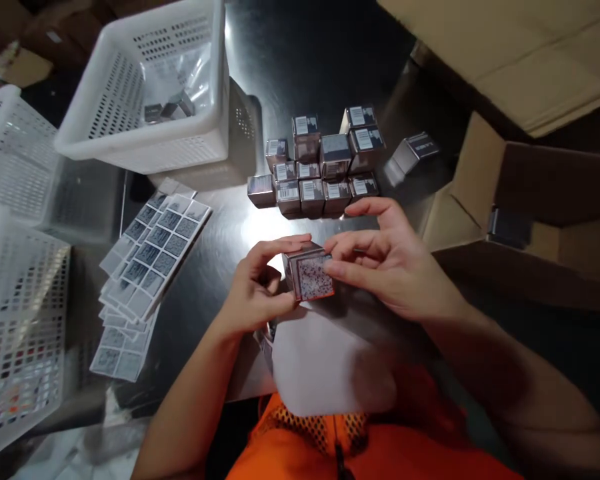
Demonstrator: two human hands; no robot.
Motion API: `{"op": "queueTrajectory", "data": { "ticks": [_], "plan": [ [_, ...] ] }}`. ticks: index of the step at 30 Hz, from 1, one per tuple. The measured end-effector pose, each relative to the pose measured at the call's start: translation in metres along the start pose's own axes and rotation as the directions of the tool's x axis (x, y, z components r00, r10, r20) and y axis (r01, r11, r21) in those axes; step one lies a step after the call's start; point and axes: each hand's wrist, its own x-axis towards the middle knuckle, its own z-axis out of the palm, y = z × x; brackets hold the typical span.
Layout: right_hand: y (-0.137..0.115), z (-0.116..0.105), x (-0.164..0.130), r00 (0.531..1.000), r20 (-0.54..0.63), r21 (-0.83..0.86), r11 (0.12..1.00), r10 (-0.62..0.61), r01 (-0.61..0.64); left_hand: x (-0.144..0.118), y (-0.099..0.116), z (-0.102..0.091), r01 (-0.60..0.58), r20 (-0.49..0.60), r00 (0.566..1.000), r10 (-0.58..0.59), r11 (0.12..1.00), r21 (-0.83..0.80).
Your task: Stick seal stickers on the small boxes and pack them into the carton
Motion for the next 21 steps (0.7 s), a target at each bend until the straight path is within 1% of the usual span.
{"op": "queueTrajectory", "data": {
  "ticks": [3,7,11,14,17,21],
  "plan": [
    [0.0004,0.0034,-0.0011,1.0,-0.019,-0.016,1.0,0.002,-0.003,0.001,-0.0002,0.0002,-0.025,0.063,0.998,0.03,0.996,-0.089],
    [0.0014,0.0032,-0.0009,0.999,-0.039,-0.056,0.998,-0.003,0.0,0.0032,0.0042,-0.0006,-0.051,0.074,0.996,0.056,0.996,-0.068],
    [0.004,0.0016,-0.0003,1.0,-0.017,-0.086,0.996,-0.02,0.019,0.0042,0.0078,-0.0005,-0.057,0.071,0.996,0.06,0.997,-0.052],
    [0.0043,0.002,-0.0007,1.0,-0.023,-0.097,0.995,-0.018,0.015,0.0041,0.008,-0.0001,-0.069,0.074,0.995,0.074,0.996,-0.064],
    [0.0029,0.0032,-0.0018,0.999,-0.048,-0.094,0.996,0.003,-0.008,0.0035,0.0073,0.0001,-0.058,0.067,0.996,0.061,0.997,-0.05],
    [0.0018,0.0046,-0.0024,0.999,-0.049,-0.08,0.997,0.005,-0.009,0.003,0.0062,-0.0001,-0.058,0.062,0.996,0.06,0.998,-0.031]
  ]
}}
